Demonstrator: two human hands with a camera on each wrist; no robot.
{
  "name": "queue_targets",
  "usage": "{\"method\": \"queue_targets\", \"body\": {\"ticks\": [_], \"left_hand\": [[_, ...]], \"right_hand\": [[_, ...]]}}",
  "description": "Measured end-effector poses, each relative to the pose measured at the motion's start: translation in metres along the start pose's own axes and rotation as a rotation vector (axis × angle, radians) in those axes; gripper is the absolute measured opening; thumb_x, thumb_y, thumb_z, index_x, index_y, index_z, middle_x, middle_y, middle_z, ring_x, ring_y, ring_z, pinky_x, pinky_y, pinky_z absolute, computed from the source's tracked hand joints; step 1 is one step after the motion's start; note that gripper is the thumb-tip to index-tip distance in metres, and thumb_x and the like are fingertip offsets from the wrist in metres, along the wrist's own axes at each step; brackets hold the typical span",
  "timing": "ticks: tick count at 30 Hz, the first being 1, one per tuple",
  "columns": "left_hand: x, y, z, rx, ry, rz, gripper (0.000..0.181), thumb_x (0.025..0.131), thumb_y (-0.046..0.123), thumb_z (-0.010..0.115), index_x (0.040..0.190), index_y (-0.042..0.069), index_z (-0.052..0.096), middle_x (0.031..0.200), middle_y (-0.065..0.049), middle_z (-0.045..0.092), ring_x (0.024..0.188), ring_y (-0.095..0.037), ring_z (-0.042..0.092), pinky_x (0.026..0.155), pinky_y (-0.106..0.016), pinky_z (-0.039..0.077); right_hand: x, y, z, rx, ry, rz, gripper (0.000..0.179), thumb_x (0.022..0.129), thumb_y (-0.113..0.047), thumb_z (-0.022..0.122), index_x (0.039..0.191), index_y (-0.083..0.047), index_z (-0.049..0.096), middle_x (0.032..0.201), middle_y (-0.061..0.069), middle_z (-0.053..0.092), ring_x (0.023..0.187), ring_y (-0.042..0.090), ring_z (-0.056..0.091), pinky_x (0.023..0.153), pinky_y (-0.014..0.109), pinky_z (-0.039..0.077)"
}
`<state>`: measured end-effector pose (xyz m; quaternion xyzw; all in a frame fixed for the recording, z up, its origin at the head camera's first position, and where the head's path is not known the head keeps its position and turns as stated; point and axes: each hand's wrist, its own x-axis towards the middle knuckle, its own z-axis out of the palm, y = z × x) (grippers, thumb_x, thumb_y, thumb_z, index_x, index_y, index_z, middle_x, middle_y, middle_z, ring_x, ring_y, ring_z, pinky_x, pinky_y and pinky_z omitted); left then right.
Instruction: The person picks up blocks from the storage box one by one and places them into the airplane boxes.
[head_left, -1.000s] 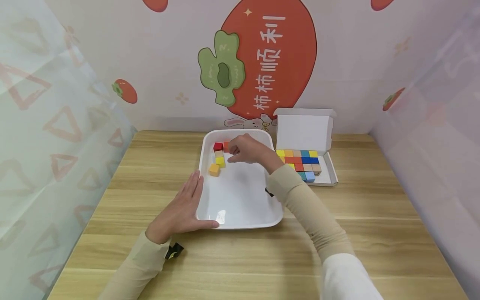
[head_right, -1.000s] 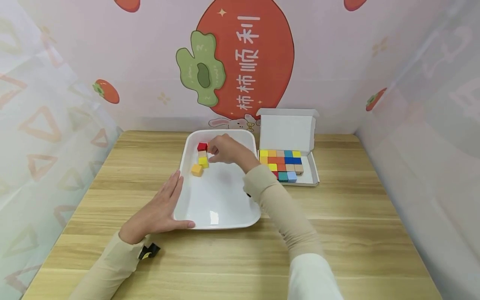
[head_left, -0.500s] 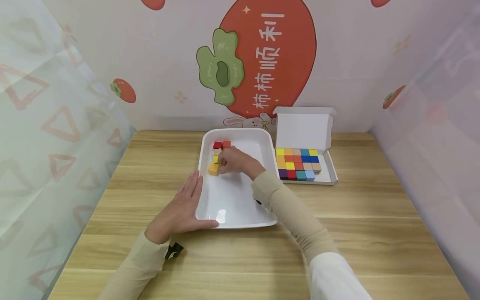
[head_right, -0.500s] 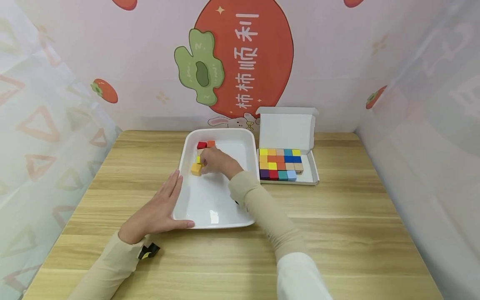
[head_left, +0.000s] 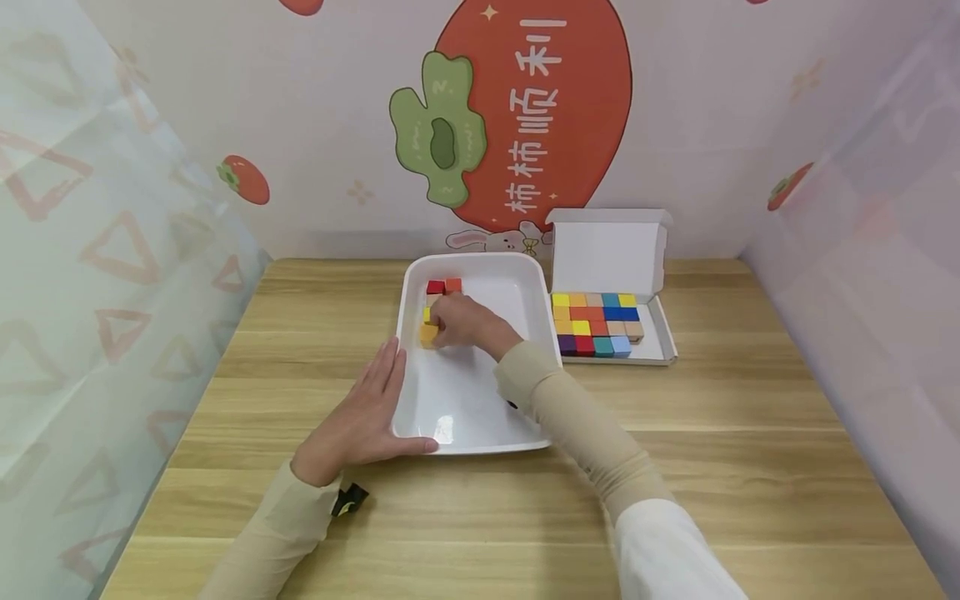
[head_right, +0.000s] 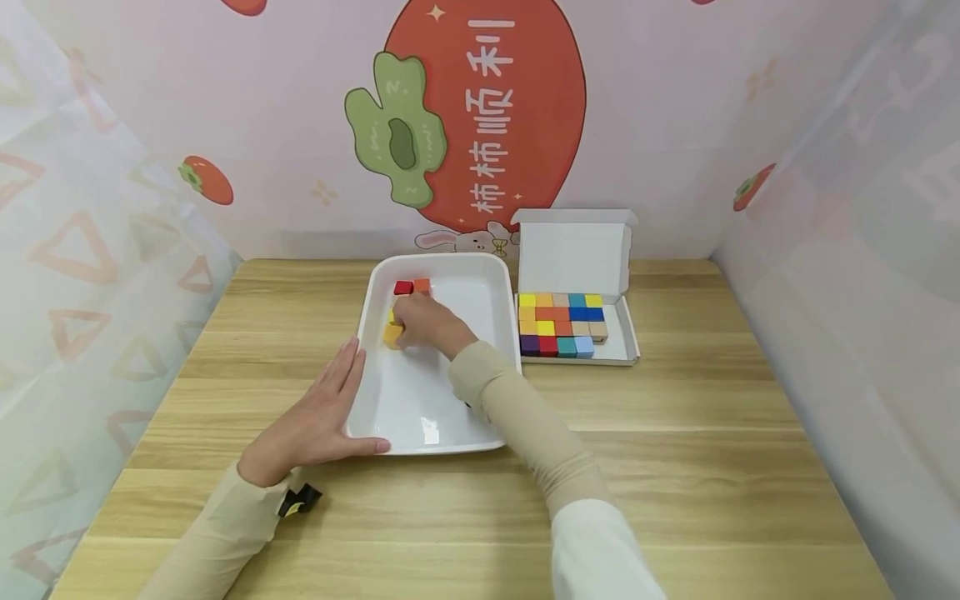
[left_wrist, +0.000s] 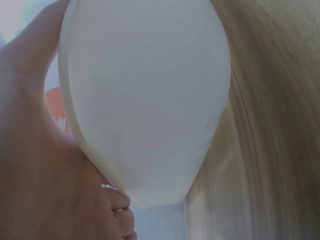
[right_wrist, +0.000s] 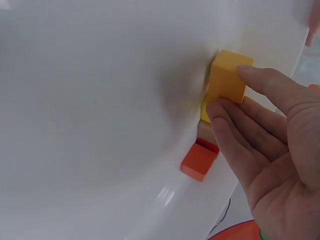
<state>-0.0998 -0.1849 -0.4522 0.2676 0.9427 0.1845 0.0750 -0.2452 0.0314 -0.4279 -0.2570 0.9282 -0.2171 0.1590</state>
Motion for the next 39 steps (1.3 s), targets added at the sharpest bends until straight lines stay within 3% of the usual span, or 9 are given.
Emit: {"method": "queue_targets", "body": {"ticks": [6,15,22,28,39], "left_hand": [[0.000,0.000,0.000,0.006,0.002,0.004,0.142,0.077,0.084,0.070,0.168,-0.002,0.004,0.179,-0.018,-0.009,0.167,-0.039,-0.002,0.132,-0.061,0.019],[0.001,0.000,-0.001,0.010,-0.005,-0.010,0.144,0.075,0.086,0.072,0.168,-0.002,0.005,0.179,-0.017,-0.010,0.167,-0.039,-0.002,0.132,-0.063,0.018],[0.001,0.000,-0.001,0.010,-0.011,-0.012,0.144,0.075,0.085,0.071,0.168,-0.002,0.004,0.179,-0.017,-0.010,0.167,-0.039,-0.002,0.133,-0.062,0.017],[0.000,0.000,-0.001,0.008,-0.010,-0.007,0.143,0.077,0.084,0.070,0.168,-0.003,0.004,0.178,-0.019,-0.009,0.167,-0.039,-0.001,0.133,-0.062,0.017],[0.000,0.001,0.000,-0.002,-0.004,-0.011,0.143,0.077,0.086,0.069,0.168,-0.001,0.002,0.179,-0.017,-0.009,0.167,-0.038,-0.001,0.133,-0.061,0.017]], "right_hand": [[-0.016,-0.002,-0.030,-0.032,0.025,-0.060,0.029,0.092,-0.022,0.084,0.119,-0.012,0.081,0.108,0.001,0.079,0.094,0.017,0.067,0.095,0.026,0.061],[-0.073,0.004,-0.081,-0.011,0.050,-0.028,0.032,0.093,-0.022,0.084,0.123,-0.012,0.078,0.113,0.003,0.077,0.101,0.020,0.068,0.094,0.031,0.062],[-0.133,0.038,-0.102,-0.009,0.077,0.006,0.033,0.093,-0.020,0.083,0.122,-0.008,0.077,0.115,0.008,0.077,0.104,0.023,0.073,0.098,0.040,0.063],[-0.179,0.073,-0.114,-0.016,0.151,0.050,0.028,0.091,-0.017,0.085,0.116,-0.008,0.079,0.110,0.008,0.079,0.100,0.024,0.075,0.091,0.042,0.065],[-0.243,0.122,-0.129,-0.048,0.170,0.155,0.030,0.091,-0.011,0.083,0.119,-0.002,0.077,0.110,0.013,0.078,0.100,0.027,0.075,0.090,0.046,0.065]]}}
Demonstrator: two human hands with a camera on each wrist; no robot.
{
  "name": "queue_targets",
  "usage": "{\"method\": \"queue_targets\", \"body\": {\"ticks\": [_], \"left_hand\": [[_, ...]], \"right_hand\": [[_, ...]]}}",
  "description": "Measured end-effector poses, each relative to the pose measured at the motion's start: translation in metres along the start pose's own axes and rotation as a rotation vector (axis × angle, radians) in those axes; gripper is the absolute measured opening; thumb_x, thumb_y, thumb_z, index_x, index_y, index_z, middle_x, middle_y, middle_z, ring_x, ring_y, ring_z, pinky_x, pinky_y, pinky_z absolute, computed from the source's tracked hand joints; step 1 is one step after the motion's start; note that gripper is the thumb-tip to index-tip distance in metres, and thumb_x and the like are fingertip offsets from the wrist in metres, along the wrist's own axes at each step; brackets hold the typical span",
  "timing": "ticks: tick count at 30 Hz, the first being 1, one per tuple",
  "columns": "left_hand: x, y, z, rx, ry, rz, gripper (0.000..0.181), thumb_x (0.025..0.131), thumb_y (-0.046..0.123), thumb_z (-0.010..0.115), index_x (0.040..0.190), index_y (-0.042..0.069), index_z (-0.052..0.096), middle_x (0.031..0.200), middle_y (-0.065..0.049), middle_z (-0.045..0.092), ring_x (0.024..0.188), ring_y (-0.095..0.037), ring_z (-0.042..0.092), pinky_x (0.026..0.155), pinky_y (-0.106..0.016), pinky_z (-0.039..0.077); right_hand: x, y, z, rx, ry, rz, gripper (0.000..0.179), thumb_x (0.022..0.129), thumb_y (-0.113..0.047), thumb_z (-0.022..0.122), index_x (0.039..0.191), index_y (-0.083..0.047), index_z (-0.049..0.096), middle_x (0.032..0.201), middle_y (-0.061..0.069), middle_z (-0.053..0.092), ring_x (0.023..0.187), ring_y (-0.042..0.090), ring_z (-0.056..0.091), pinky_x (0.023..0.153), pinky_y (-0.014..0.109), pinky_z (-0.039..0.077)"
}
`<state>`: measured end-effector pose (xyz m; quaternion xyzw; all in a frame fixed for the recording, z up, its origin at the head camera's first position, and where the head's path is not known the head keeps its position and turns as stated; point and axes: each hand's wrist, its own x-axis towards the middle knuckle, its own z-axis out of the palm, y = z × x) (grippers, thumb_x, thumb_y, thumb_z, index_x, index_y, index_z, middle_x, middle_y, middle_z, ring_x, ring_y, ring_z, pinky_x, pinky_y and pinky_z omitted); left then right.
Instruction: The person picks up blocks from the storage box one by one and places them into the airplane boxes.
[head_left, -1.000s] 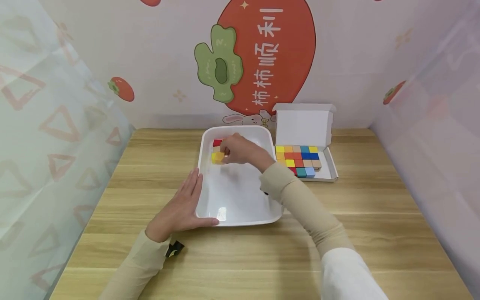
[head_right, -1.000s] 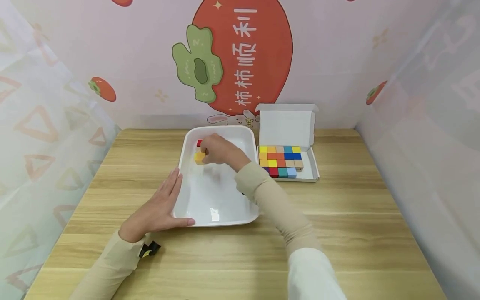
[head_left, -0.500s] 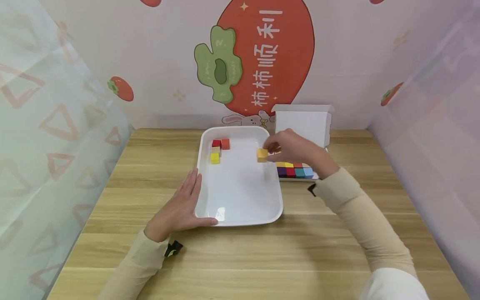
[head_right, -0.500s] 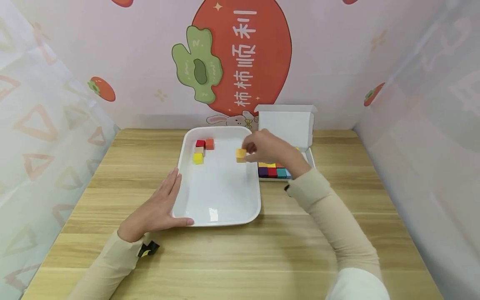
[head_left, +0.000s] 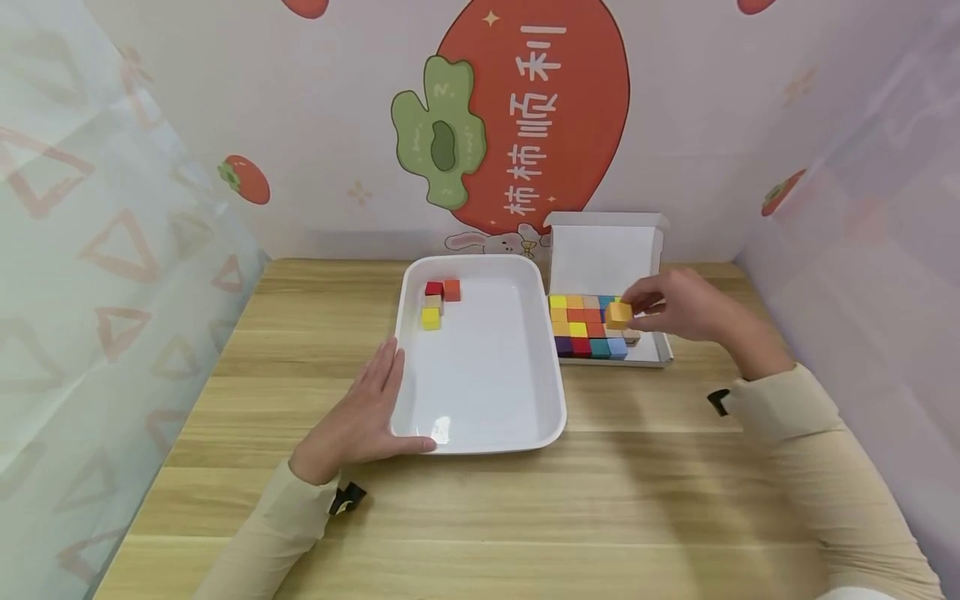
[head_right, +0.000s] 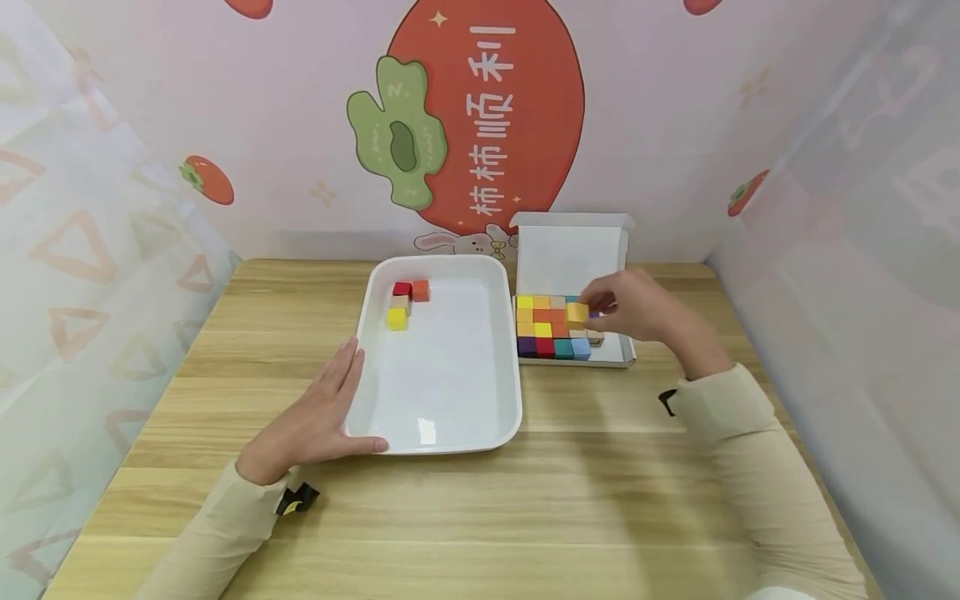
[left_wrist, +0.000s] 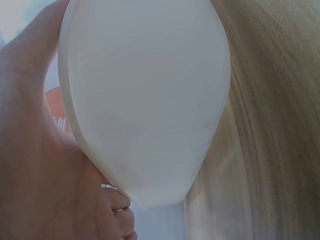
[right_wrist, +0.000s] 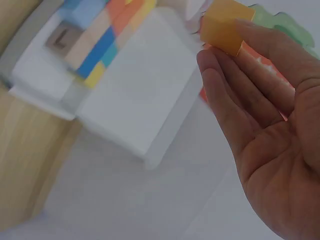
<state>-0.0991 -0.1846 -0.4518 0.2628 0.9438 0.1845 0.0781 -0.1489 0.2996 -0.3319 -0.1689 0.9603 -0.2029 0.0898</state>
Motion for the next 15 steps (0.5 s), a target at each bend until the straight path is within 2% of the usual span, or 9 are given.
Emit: {"method": "queue_targets", "body": {"ticks": [6,15], "left_hand": [[-0.001,-0.001,0.000,0.001,0.004,0.000,0.143,0.077,0.085,0.069,0.168,-0.002,0.002,0.179,-0.017,-0.009,0.167,-0.038,-0.001,0.133,-0.061,0.017],[-0.001,-0.001,-0.001,0.000,-0.009,-0.001,0.144,0.076,0.086,0.070,0.168,-0.001,0.001,0.179,-0.016,-0.012,0.167,-0.037,-0.003,0.133,-0.061,0.016]], "right_hand": [[-0.013,0.030,0.005,-0.009,-0.027,0.074,0.030,0.091,-0.008,0.082,0.120,-0.002,0.076,0.112,0.012,0.078,0.102,0.027,0.074,0.089,0.046,0.065],[-0.014,0.058,0.025,0.021,-0.089,0.114,0.029,0.092,-0.010,0.083,0.118,-0.001,0.076,0.110,0.012,0.077,0.098,0.024,0.071,0.087,0.047,0.064]]}}
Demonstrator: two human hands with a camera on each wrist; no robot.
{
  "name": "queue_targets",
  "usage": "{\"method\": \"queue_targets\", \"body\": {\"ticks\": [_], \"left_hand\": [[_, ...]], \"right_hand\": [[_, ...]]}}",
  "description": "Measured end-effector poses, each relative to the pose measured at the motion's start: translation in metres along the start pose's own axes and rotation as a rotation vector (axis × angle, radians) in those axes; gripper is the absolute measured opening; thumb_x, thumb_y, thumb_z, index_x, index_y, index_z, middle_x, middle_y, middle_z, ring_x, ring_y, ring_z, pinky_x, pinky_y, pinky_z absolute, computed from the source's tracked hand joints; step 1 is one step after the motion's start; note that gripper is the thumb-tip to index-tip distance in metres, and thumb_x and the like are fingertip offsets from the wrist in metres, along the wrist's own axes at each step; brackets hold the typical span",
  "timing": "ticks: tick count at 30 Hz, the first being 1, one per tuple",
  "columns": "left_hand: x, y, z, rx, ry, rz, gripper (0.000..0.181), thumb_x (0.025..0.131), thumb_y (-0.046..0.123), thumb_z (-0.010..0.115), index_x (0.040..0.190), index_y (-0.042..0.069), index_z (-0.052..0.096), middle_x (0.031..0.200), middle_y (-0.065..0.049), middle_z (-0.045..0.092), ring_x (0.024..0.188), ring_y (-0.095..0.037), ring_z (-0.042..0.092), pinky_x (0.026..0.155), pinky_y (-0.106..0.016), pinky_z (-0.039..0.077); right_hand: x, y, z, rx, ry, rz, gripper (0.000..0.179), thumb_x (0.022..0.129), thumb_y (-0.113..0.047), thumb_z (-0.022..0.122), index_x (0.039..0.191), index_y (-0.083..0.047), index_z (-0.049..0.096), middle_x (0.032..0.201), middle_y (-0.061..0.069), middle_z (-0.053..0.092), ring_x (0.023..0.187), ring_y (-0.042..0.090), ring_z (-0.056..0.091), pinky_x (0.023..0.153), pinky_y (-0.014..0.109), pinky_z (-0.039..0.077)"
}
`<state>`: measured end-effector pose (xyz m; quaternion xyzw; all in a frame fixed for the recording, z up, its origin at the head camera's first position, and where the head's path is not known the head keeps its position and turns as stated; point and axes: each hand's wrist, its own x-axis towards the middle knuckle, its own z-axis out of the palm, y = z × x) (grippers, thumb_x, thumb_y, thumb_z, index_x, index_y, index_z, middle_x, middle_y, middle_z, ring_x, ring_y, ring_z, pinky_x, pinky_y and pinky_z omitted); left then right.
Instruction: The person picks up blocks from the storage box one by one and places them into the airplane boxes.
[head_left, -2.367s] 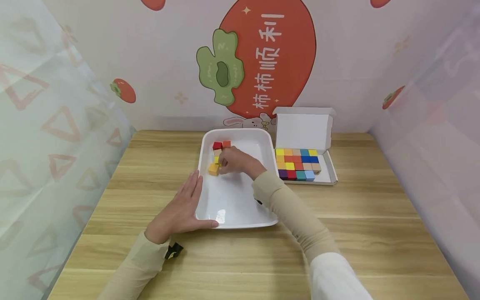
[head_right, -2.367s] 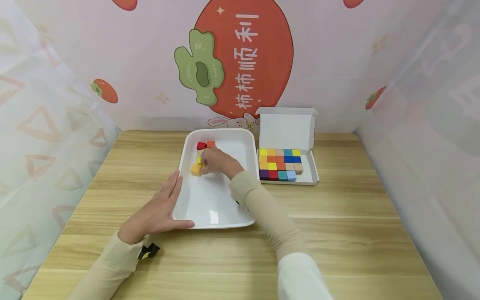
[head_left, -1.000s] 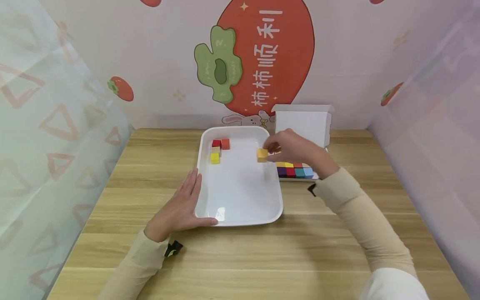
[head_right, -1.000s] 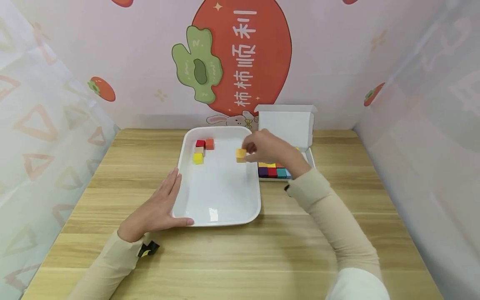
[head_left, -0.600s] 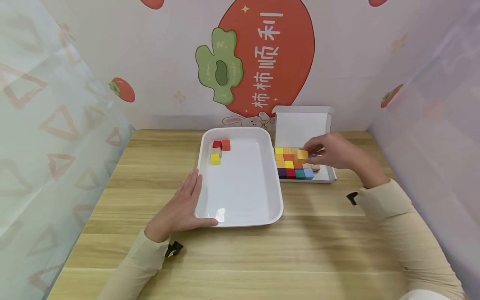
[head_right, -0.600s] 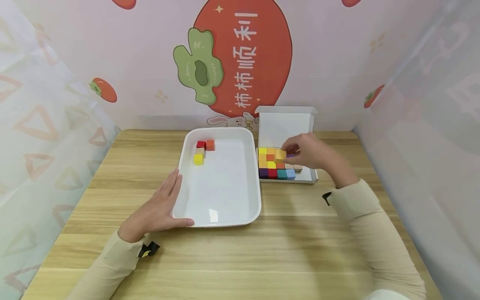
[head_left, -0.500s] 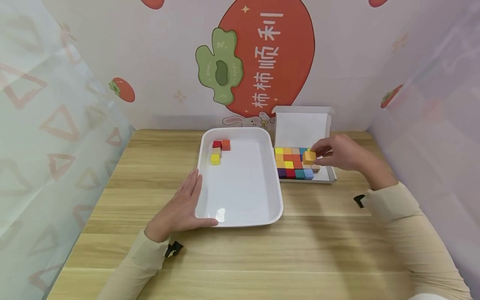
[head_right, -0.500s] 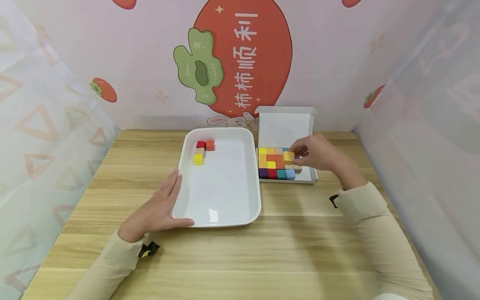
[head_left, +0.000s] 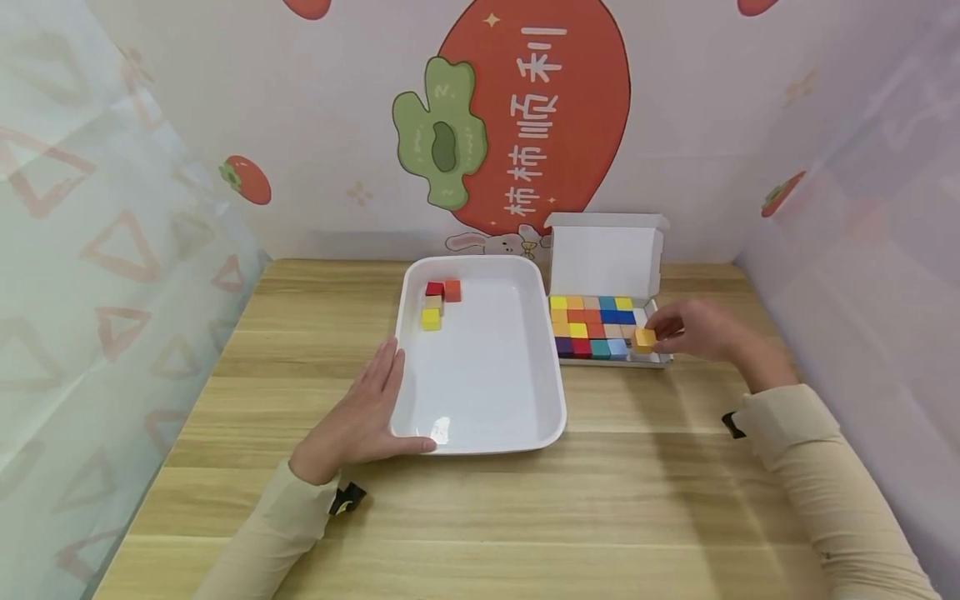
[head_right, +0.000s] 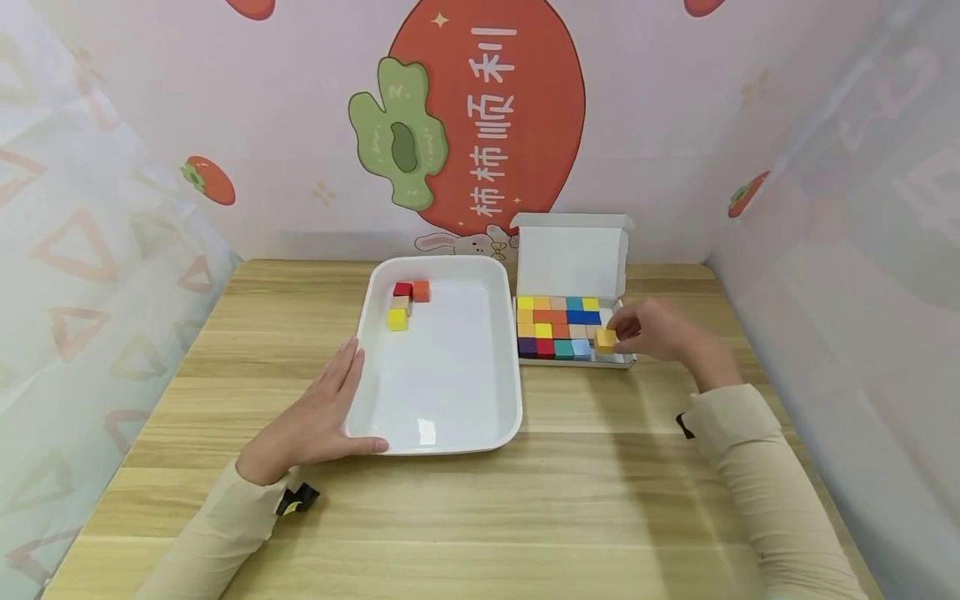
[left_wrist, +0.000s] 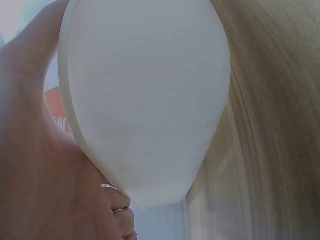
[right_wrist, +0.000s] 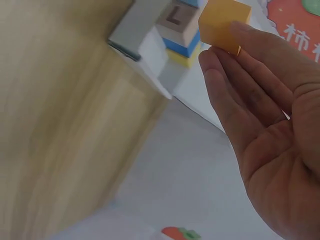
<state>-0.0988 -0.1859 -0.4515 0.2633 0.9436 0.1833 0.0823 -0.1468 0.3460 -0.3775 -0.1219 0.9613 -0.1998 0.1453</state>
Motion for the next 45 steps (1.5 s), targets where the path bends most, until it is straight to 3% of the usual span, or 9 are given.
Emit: {"method": "queue_targets", "body": {"ticks": [10,16,22,25,32,39,45], "left_hand": [[0.000,0.000,0.001,-0.003,0.001,0.004,0.143,0.077,0.085,0.070,0.168,-0.002,0.002,0.178,-0.018,-0.011,0.167,-0.038,-0.002,0.133,-0.061,0.016],[-0.001,-0.002,0.001,-0.004,-0.001,-0.002,0.144,0.076,0.086,0.070,0.168,-0.001,0.001,0.178,-0.016,-0.012,0.167,-0.037,-0.003,0.134,-0.061,0.015],[-0.001,-0.001,0.000,-0.006,0.001,-0.007,0.143,0.076,0.086,0.069,0.168,-0.001,0.002,0.179,-0.016,-0.011,0.167,-0.038,-0.002,0.133,-0.061,0.016],[0.000,-0.001,0.000,-0.009,0.008,-0.002,0.143,0.077,0.085,0.069,0.168,-0.001,0.003,0.179,-0.017,-0.010,0.167,-0.038,-0.001,0.133,-0.062,0.017],[0.000,-0.003,-0.001,-0.001,0.002,-0.004,0.143,0.077,0.086,0.069,0.168,-0.002,0.002,0.179,-0.017,-0.011,0.167,-0.038,-0.002,0.133,-0.062,0.017],[-0.001,-0.002,-0.001,-0.010,0.007,0.010,0.143,0.077,0.085,0.070,0.167,-0.004,0.004,0.178,-0.019,-0.009,0.167,-0.039,-0.002,0.133,-0.062,0.017],[0.000,-0.002,0.000,0.002,0.004,0.014,0.143,0.077,0.086,0.070,0.167,-0.003,0.003,0.178,-0.019,-0.010,0.167,-0.037,-0.003,0.134,-0.060,0.016]], "right_hand": [[0.011,0.018,0.026,0.046,0.030,0.002,0.028,0.091,-0.009,0.083,0.117,-0.001,0.075,0.109,0.014,0.077,0.096,0.023,0.070,0.092,0.050,0.063],[0.018,0.027,0.038,0.084,0.074,0.004,0.025,0.089,-0.009,0.085,0.110,-0.002,0.075,0.104,0.011,0.078,0.092,0.020,0.072,0.088,0.040,0.065],[0.021,0.025,0.038,0.097,0.079,0.010,0.025,0.087,-0.008,0.086,0.107,-0.001,0.073,0.102,0.012,0.077,0.090,0.021,0.071,0.083,0.034,0.064],[0.020,0.019,0.030,0.087,0.064,0.012,0.027,0.089,-0.010,0.085,0.109,0.001,0.071,0.105,0.016,0.075,0.093,0.024,0.070,0.085,0.037,0.063],[0.031,-0.028,0.003,-0.020,0.077,-0.015,0.037,0.093,-0.017,0.083,0.122,0.002,0.072,0.117,0.022,0.074,0.103,0.033,0.069,0.096,0.054,0.061],[0.057,-0.094,-0.011,-0.025,0.061,-0.070,0.042,0.092,-0.019,0.084,0.129,-0.005,0.072,0.128,0.019,0.074,0.118,0.036,0.071,0.101,0.052,0.061],[0.084,-0.133,-0.011,-0.006,0.100,-0.176,0.038,0.090,-0.019,0.086,0.125,-0.009,0.075,0.121,0.012,0.077,0.113,0.030,0.073,0.098,0.047,0.063]]}}
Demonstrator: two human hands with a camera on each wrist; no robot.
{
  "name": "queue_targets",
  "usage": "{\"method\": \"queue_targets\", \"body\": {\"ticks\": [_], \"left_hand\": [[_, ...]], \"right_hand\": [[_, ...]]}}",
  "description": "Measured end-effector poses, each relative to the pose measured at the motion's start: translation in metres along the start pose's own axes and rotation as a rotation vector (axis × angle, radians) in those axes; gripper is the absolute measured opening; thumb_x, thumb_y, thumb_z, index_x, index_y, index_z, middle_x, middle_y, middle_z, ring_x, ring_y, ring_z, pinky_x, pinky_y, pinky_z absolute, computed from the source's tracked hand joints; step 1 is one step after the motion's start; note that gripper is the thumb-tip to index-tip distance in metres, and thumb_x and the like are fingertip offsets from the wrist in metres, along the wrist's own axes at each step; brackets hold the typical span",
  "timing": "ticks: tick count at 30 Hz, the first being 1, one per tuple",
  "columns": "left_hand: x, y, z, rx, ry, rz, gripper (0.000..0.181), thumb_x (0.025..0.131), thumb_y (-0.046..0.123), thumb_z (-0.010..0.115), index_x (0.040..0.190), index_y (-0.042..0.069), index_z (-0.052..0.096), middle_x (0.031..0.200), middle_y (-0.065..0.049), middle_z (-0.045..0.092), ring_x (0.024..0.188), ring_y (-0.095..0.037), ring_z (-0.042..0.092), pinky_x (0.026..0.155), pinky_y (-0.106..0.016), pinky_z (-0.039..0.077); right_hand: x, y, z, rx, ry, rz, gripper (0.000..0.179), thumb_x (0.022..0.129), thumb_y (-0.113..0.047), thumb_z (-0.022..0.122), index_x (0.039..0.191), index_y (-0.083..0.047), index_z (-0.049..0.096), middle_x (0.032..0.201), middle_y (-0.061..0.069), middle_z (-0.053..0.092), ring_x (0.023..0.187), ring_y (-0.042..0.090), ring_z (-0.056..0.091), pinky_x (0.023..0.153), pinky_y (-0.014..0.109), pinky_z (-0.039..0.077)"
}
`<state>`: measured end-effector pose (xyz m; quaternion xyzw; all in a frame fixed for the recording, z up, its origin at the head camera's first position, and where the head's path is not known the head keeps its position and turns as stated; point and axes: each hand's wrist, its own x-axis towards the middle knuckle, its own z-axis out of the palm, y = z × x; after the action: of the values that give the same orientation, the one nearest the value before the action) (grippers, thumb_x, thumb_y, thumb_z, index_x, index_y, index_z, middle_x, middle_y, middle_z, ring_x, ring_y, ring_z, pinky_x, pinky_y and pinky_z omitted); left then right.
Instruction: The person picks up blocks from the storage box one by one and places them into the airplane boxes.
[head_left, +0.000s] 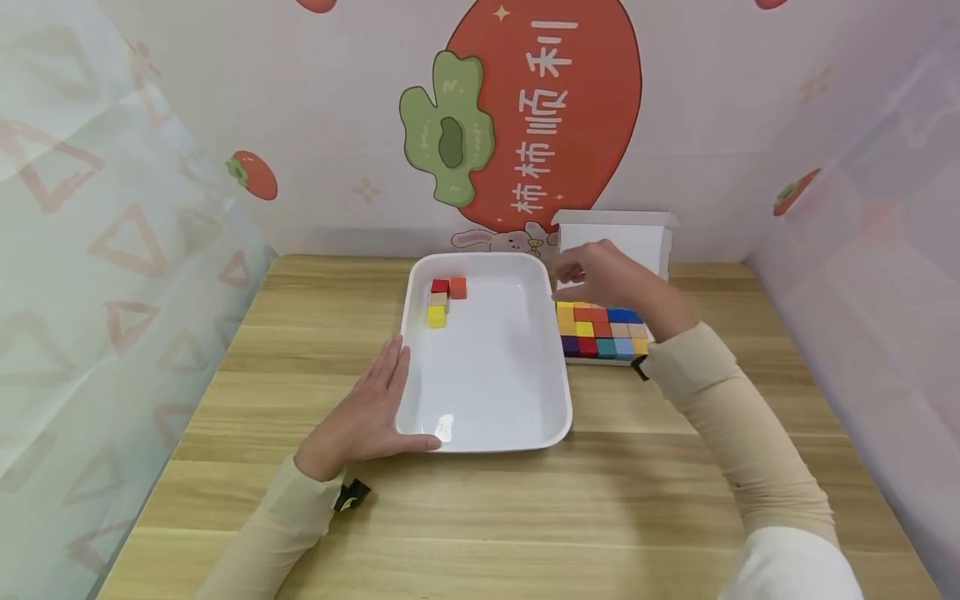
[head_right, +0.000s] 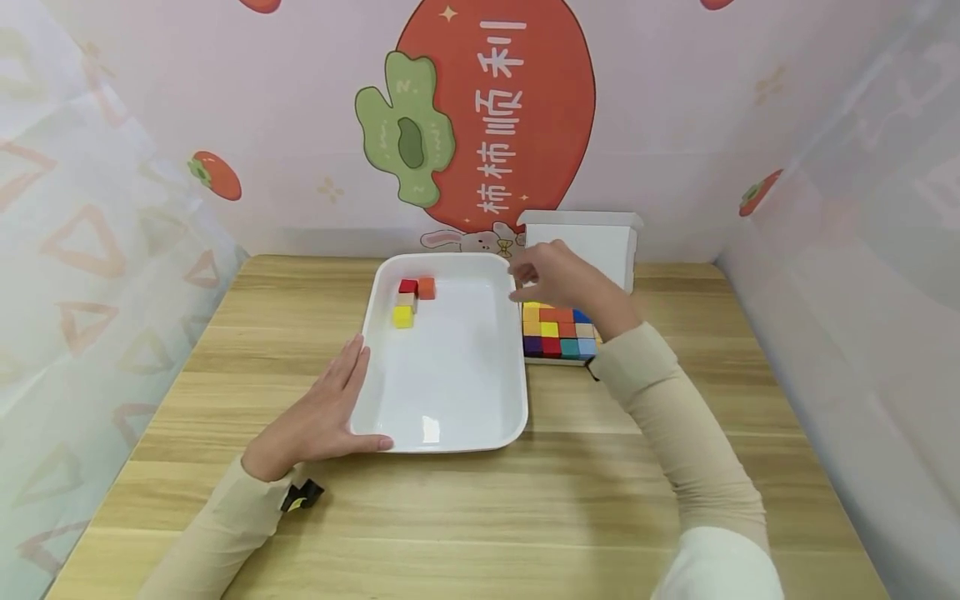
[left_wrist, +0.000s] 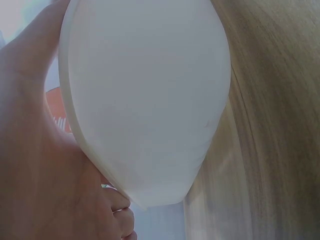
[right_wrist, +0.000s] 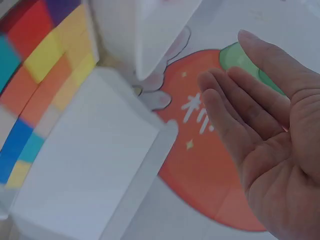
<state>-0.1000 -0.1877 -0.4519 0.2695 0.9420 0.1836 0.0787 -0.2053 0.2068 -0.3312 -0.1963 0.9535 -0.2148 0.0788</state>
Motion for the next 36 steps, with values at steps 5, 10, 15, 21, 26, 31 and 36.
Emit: {"method": "queue_targets", "body": {"ticks": [5,10,15,21,26,31,36], "left_hand": [[0.001,0.002,0.001,-0.005,0.002,-0.003,0.143,0.076,0.085,0.071,0.167,-0.004,0.004,0.178,-0.019,-0.009,0.167,-0.039,-0.002,0.133,-0.060,0.017],[0.002,0.001,0.002,0.000,0.001,-0.004,0.143,0.077,0.085,0.070,0.168,-0.003,0.004,0.179,-0.019,-0.009,0.167,-0.039,-0.002,0.133,-0.060,0.017],[0.002,0.002,0.002,-0.007,-0.005,-0.003,0.143,0.077,0.085,0.070,0.168,-0.003,0.004,0.179,-0.018,-0.009,0.167,-0.038,-0.002,0.134,-0.060,0.017],[0.001,0.003,-0.001,-0.006,0.001,-0.001,0.142,0.077,0.084,0.071,0.168,-0.003,0.005,0.178,-0.019,-0.008,0.167,-0.039,-0.001,0.133,-0.060,0.017],[0.000,-0.001,-0.002,0.006,0.014,-0.002,0.143,0.076,0.085,0.071,0.168,-0.003,0.005,0.179,-0.019,-0.008,0.167,-0.039,-0.001,0.133,-0.061,0.018],[0.001,0.000,-0.002,0.014,0.018,0.021,0.143,0.077,0.084,0.071,0.167,-0.005,0.006,0.178,-0.021,-0.007,0.167,-0.039,0.000,0.134,-0.059,0.017],[0.002,-0.001,0.001,0.009,0.017,0.024,0.143,0.076,0.084,0.071,0.167,-0.004,0.005,0.178,-0.021,-0.007,0.167,-0.038,0.000,0.134,-0.058,0.017]], "right_hand": [[0.028,-0.015,0.012,0.035,0.002,-0.063,0.039,0.091,-0.021,0.086,0.126,-0.008,0.074,0.118,0.010,0.076,0.110,0.027,0.072,0.099,0.045,0.063],[0.061,-0.028,0.032,0.068,0.017,-0.079,0.039,0.092,-0.023,0.085,0.127,-0.009,0.075,0.119,0.009,0.074,0.113,0.025,0.069,0.101,0.041,0.061],[0.088,-0.041,0.048,0.098,0.036,-0.068,0.040,0.094,-0.023,0.083,0.130,-0.008,0.073,0.123,0.012,0.075,0.111,0.024,0.069,0.101,0.039,0.061],[0.116,-0.044,0.067,0.127,0.002,-0.009,0.039,0.096,-0.018,0.080,0.132,-0.004,0.071,0.128,0.014,0.072,0.115,0.026,0.065,0.105,0.040,0.059],[0.137,-0.040,0.093,0.187,-0.003,0.075,0.044,0.097,-0.017,0.078,0.137,-0.003,0.067,0.130,0.013,0.069,0.119,0.027,0.060,0.110,0.041,0.056],[0.151,-0.034,0.118,0.230,0.031,0.124,0.042,0.096,-0.015,0.080,0.134,-0.004,0.068,0.125,0.011,0.067,0.117,0.027,0.057,0.111,0.043,0.055],[0.157,-0.034,0.134,0.224,0.070,0.121,0.025,0.095,-0.010,0.079,0.118,-0.003,0.072,0.107,0.010,0.066,0.108,0.027,0.056,0.103,0.040,0.055]]}}
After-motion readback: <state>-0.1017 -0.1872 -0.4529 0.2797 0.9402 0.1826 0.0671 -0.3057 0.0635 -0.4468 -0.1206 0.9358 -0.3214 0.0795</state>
